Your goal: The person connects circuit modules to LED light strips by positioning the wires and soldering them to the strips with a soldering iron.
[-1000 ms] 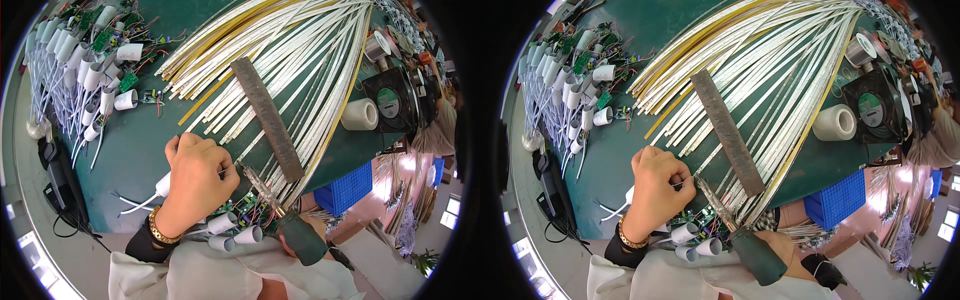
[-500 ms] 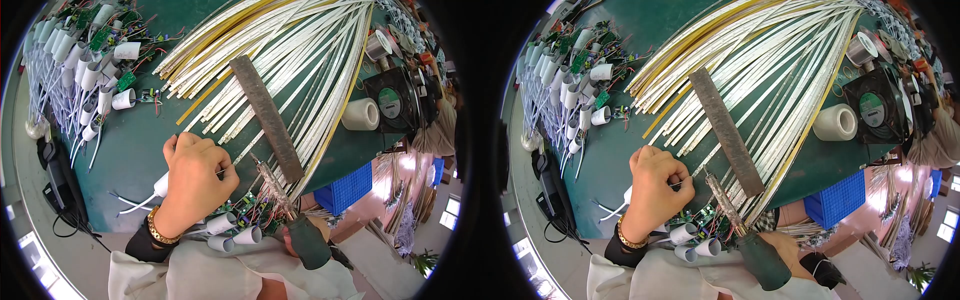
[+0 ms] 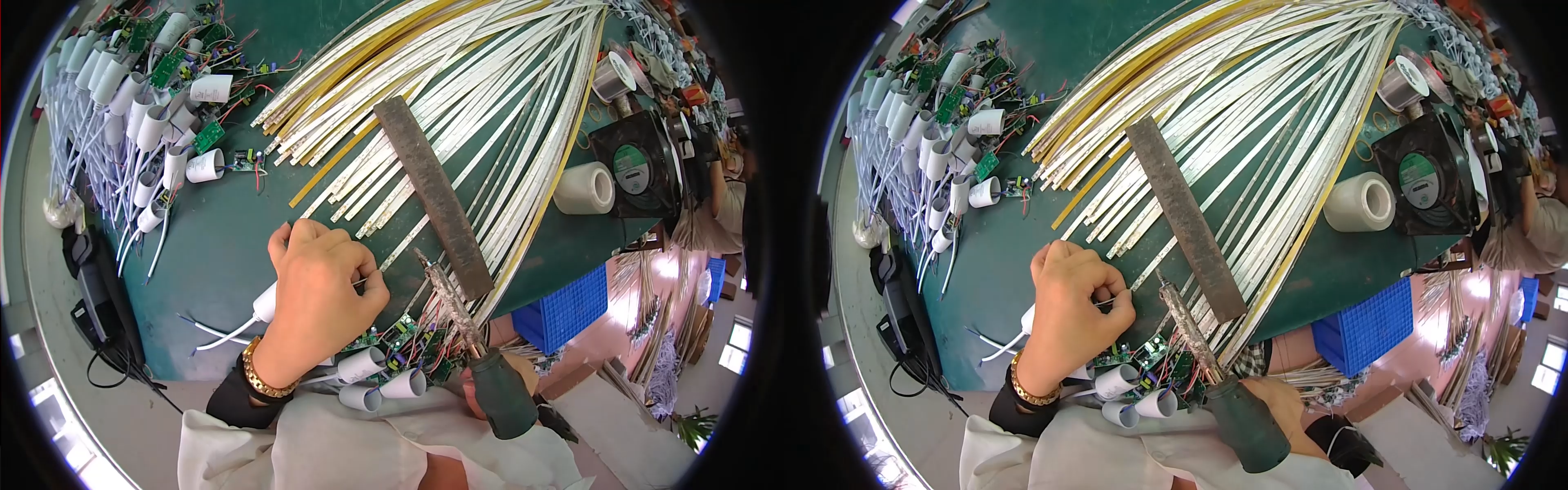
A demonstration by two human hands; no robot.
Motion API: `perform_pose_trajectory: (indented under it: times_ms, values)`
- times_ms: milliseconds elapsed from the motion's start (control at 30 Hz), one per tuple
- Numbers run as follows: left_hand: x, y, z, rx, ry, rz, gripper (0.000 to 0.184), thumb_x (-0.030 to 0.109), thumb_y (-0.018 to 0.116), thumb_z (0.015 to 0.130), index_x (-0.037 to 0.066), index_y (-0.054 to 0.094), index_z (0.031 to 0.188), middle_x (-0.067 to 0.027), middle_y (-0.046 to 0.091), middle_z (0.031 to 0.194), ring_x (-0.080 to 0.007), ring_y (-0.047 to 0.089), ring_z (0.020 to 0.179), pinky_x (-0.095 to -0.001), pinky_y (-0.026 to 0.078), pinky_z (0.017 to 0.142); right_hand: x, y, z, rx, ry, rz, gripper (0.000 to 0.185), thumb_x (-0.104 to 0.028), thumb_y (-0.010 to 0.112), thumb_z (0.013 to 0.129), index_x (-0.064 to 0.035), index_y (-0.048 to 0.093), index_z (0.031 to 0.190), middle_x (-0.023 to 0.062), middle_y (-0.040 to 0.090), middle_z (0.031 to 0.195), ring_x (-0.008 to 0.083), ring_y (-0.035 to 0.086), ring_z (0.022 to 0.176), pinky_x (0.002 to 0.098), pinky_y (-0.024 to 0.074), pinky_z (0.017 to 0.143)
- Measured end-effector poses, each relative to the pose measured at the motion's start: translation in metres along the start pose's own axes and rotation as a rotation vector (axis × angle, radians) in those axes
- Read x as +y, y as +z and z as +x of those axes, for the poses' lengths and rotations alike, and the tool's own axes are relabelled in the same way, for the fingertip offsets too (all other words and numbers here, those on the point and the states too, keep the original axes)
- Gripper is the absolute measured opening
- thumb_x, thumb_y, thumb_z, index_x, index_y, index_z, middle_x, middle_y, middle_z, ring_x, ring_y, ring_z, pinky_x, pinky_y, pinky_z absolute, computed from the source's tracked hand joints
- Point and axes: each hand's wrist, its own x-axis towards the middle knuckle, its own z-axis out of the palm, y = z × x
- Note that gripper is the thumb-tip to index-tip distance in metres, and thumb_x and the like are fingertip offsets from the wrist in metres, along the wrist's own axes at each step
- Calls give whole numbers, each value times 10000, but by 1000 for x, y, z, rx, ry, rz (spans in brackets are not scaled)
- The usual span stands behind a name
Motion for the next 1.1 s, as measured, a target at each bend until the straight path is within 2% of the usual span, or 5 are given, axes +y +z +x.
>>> perform_pose_trajectory:
  times_ms: [100, 200, 400, 500, 1100]
  values:
    - [0, 0, 0, 3, 5, 2, 124, 22, 706, 608, 97, 608, 618, 10, 492, 613, -205, 471, 754, -375, 349, 879, -29, 5, 7, -36, 519, -102, 220, 0, 720, 717, -39, 655, 924, 39, 633, 743, 149, 608, 656, 310, 498, 618]
    - [-1, 0, 0, 6, 5, -4, 124, 21, 706, 610, 98, 610, 620, 12, 493, 613, -204, 473, 753, -378, 352, 882, 11, 11, -9, 67, -159, -247, 205, -12, 723, 730, -42, 660, 923, 55, 626, 749, 187, 612, 666, 329, 501, 619]
    - [-1, 0, -1, 10, 3, -4, 122, 22, 708, 613, 95, 611, 622, 13, 493, 612, -205, 480, 755, -391, 358, 901, 69, 33, -37, -151, 416, 55, 130, -68, 693, 795, -63, 644, 916, 102, 643, 830, 300, 610, 729, 378, 499, 629]
    - [0, 0, -1, 7, -1, -6, 119, 24, 709, 613, 94, 613, 625, 11, 494, 613, -206, 484, 757, -395, 359, 907, 30, 20, -16, -2, 158, -127, 317, -369, 747, 659, -168, 737, 904, 112, 674, 764, 330, 662, 735, 409, 513, 662]
    - [-4, -6, -9, -44, 62, -7, 117, 60, 712, 686, 84, 622, 757, -40, 557, 744, -274, 523, 858, -468, 372, 908, 25, 23, -8, 53, 204, 31, 285, -322, 768, 709, -171, 740, 948, 74, 680, 755, 269, 658, 697, 368, 501, 640]
